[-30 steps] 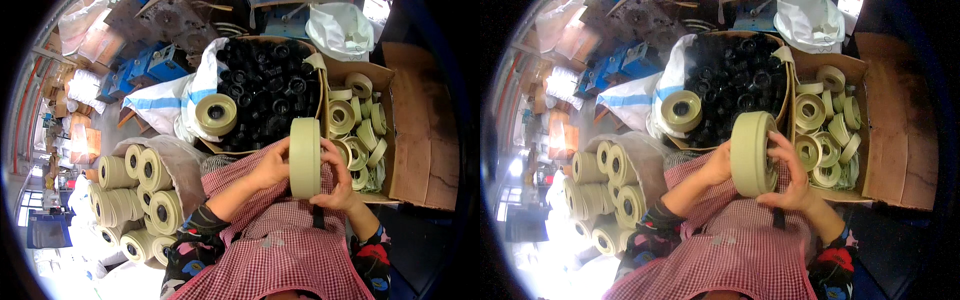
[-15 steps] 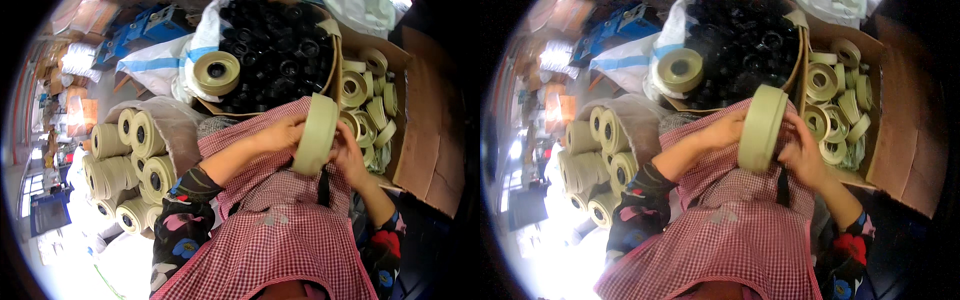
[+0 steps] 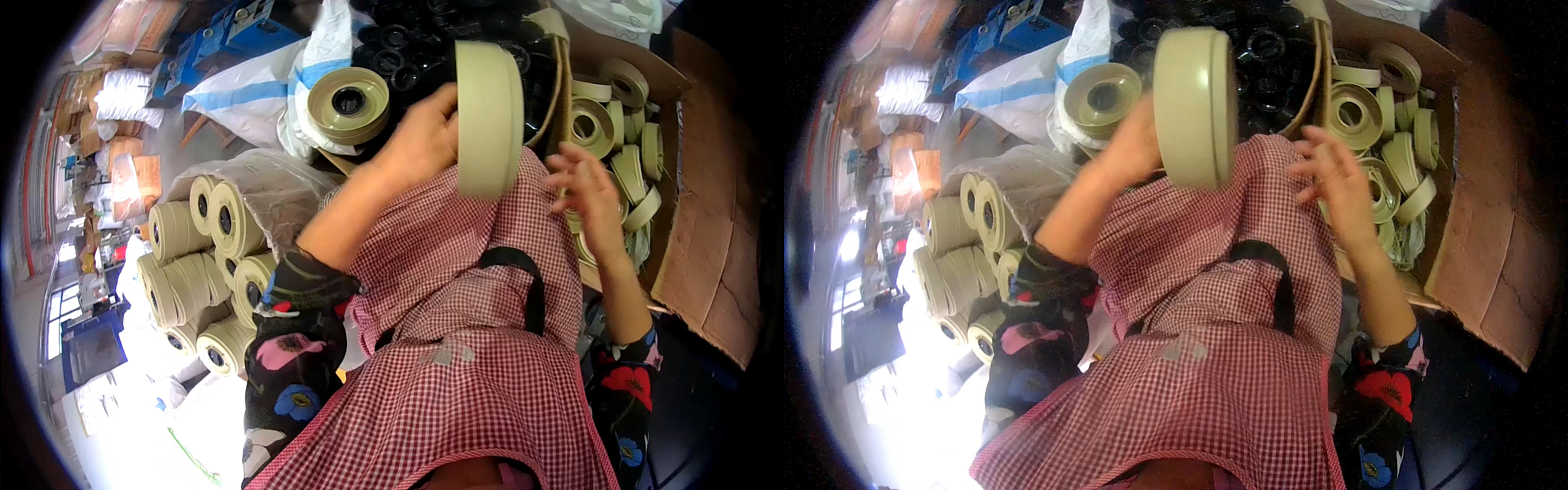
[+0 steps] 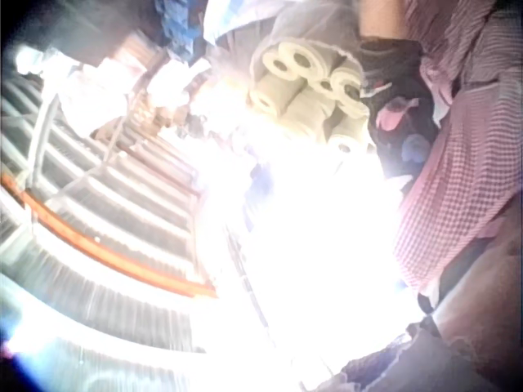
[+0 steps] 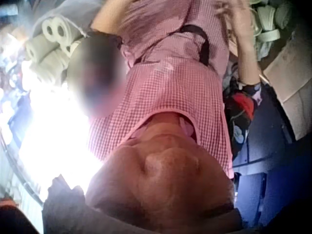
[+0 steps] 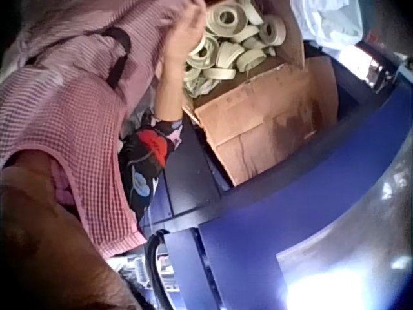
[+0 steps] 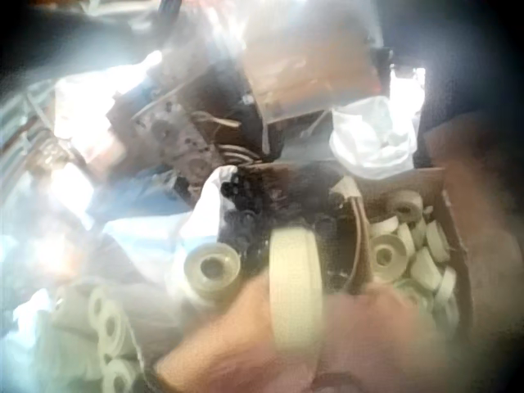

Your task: The person assembles industrial components by hand, taking black cylindrical parts and inserting them into green ring-shaped housings before stacking the completed units into a large bin.

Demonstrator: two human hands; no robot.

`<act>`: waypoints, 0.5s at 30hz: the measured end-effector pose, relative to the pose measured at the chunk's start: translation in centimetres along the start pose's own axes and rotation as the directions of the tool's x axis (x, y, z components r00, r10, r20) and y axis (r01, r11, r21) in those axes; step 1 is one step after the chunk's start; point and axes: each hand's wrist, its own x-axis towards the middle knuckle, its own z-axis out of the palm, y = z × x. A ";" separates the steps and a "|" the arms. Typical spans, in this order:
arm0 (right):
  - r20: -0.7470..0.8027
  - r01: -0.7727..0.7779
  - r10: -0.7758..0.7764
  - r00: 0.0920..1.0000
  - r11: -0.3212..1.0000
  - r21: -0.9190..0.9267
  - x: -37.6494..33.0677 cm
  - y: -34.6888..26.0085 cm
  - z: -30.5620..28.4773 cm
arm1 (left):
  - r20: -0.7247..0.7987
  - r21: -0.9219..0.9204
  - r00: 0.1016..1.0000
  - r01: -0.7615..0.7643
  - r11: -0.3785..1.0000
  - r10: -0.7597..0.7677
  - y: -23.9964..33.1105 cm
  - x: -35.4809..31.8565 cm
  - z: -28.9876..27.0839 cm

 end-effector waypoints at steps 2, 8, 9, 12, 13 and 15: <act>-0.290 -0.014 -0.013 0.957 0.996 -0.092 3.0 4.2 -4.4 | -0.161 0.199 0.987 0.048 0.979 -0.015 -2.4 2.6 -3.1; -0.485 -0.422 0.050 0.873 0.577 -0.699 6.3 18.6 -17.2 | -0.422 0.793 0.875 0.484 0.369 -0.238 -12.6 5.9 -13.6; -0.507 -0.480 0.130 0.852 0.580 -0.658 5.7 19.7 -18.0 | -0.411 0.837 0.871 0.477 0.267 -0.268 -13.8 5.5 -13.6; -0.482 -0.509 0.303 0.822 0.770 -0.384 4.5 22.6 -18.9 | -0.394 0.872 0.834 0.472 0.129 -0.387 -14.6 6.0 -13.3; -0.442 -0.519 0.364 0.819 0.799 -0.303 4.3 21.4 -16.8 | -0.418 0.884 0.848 0.462 0.069 -0.326 -15.2 5.4 -13.3; -0.387 -0.553 0.437 0.812 0.786 -0.275 3.8 20.7 -16.9 | -0.357 0.910 0.924 0.378 0.173 -0.138 -13.6 6.6 -10.9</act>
